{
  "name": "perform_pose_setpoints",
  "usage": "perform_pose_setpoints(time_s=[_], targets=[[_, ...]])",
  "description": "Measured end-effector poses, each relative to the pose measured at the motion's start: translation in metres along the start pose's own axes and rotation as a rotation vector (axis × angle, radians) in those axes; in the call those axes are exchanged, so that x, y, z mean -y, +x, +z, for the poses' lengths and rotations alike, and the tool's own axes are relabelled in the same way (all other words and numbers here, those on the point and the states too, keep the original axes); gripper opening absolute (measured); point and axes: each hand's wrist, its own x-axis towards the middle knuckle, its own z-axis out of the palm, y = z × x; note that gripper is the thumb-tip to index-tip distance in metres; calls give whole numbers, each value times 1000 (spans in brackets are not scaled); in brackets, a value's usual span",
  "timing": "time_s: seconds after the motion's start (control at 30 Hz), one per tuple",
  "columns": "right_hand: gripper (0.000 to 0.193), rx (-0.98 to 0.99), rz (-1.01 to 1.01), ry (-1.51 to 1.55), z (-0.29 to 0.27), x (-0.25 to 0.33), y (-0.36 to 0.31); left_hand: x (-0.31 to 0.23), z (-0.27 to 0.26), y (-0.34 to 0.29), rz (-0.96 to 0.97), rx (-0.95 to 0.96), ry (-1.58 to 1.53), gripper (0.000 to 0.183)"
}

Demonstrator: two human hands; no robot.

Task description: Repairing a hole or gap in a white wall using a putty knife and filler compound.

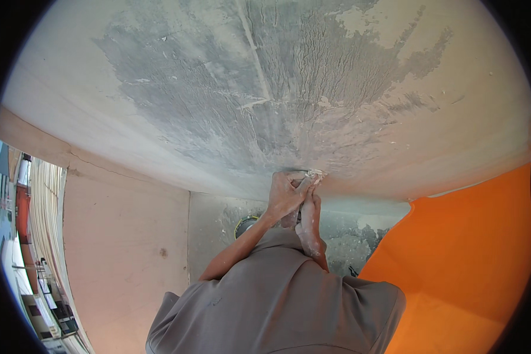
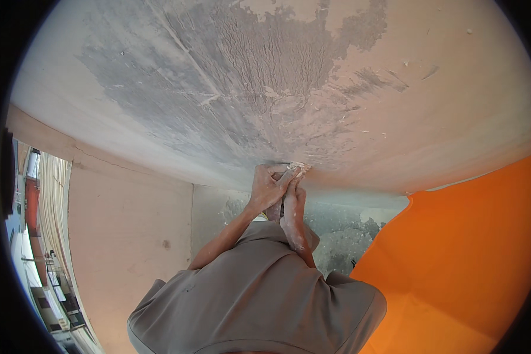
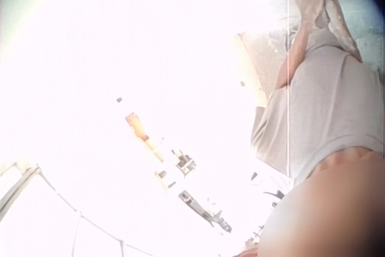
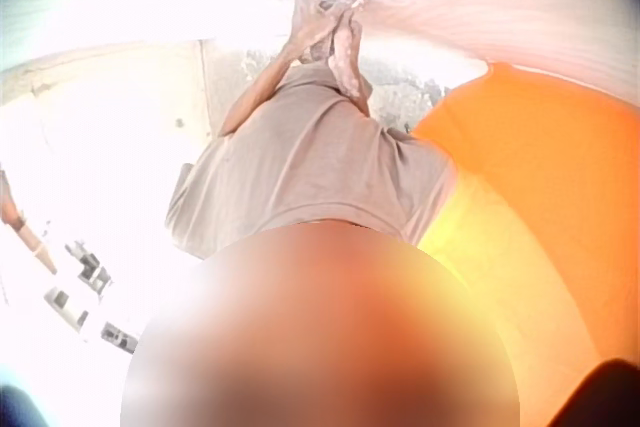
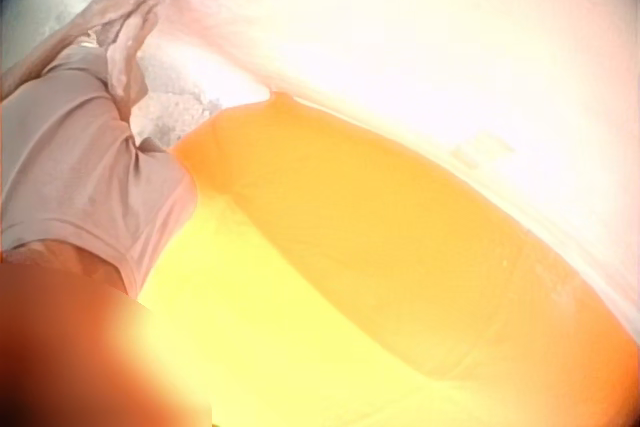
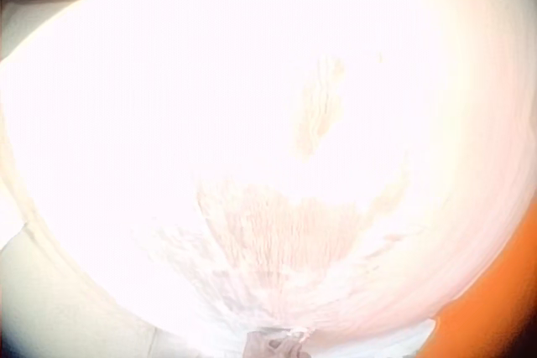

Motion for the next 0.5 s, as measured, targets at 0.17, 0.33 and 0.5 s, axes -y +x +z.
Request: perform_pose_setpoints(time_s=[0.17, 0.33, 0.5], targets=[[59, 82, -11, -129, -9, 10, -1, 8, 3, -2, -52, 84, -63, 25], [59, 113, -72, -477, -30, 16, 5, 35, 14, -3, -181, 84, -339, 24], [54, -4, -329, -797, -29, 29, 5, 41, 31, -4, -205, 70, -600, 20]])
